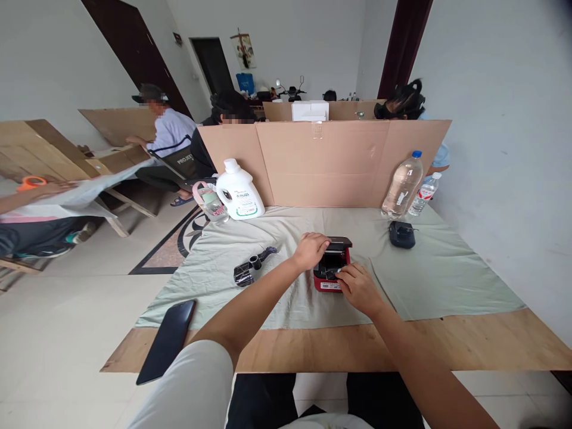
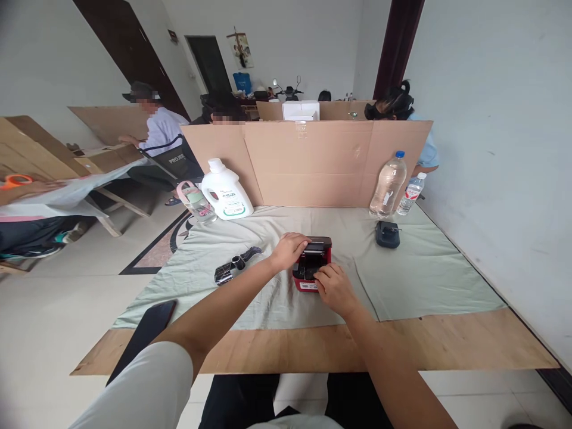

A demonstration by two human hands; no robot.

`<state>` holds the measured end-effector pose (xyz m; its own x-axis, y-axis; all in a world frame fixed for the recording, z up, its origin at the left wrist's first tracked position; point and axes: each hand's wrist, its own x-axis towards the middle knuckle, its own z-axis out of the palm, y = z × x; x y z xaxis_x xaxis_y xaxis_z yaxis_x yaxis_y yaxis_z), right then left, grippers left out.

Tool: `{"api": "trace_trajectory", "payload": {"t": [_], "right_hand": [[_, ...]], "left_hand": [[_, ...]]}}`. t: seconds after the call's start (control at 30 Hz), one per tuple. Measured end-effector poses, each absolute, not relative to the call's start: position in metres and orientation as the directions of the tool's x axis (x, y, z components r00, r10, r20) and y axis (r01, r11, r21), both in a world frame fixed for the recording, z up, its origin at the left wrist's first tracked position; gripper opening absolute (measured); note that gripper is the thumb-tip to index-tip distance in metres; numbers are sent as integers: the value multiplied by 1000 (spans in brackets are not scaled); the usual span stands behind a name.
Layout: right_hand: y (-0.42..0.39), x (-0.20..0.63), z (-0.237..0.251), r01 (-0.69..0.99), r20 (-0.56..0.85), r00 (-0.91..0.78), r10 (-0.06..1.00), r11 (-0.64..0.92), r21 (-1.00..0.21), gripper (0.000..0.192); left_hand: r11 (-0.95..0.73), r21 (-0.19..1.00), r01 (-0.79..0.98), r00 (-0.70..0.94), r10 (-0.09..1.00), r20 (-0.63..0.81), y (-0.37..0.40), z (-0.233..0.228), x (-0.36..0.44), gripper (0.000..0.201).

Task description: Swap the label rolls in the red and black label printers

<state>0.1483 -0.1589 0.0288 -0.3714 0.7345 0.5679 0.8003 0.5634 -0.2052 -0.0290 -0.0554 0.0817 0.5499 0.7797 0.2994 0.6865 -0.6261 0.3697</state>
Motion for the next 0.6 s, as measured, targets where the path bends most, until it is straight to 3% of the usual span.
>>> {"api": "trace_trajectory", "payload": {"t": [0.33,0.5,0.6], "right_hand": [[-162,148,24,809,564,-343,751,541,-228,19],[-158,149,11,872,552,-260,792,439,-218,61],[-154,148,5,890,524,-257,812,410,-199,70]], "left_hand": [[-664,390,637,574,747,334,-87,50,-43,30],[-682,322,657,584,730,355,-98,38,-41,30],[-687,294,664,610,726,318,-102,37,-43,39]]}}
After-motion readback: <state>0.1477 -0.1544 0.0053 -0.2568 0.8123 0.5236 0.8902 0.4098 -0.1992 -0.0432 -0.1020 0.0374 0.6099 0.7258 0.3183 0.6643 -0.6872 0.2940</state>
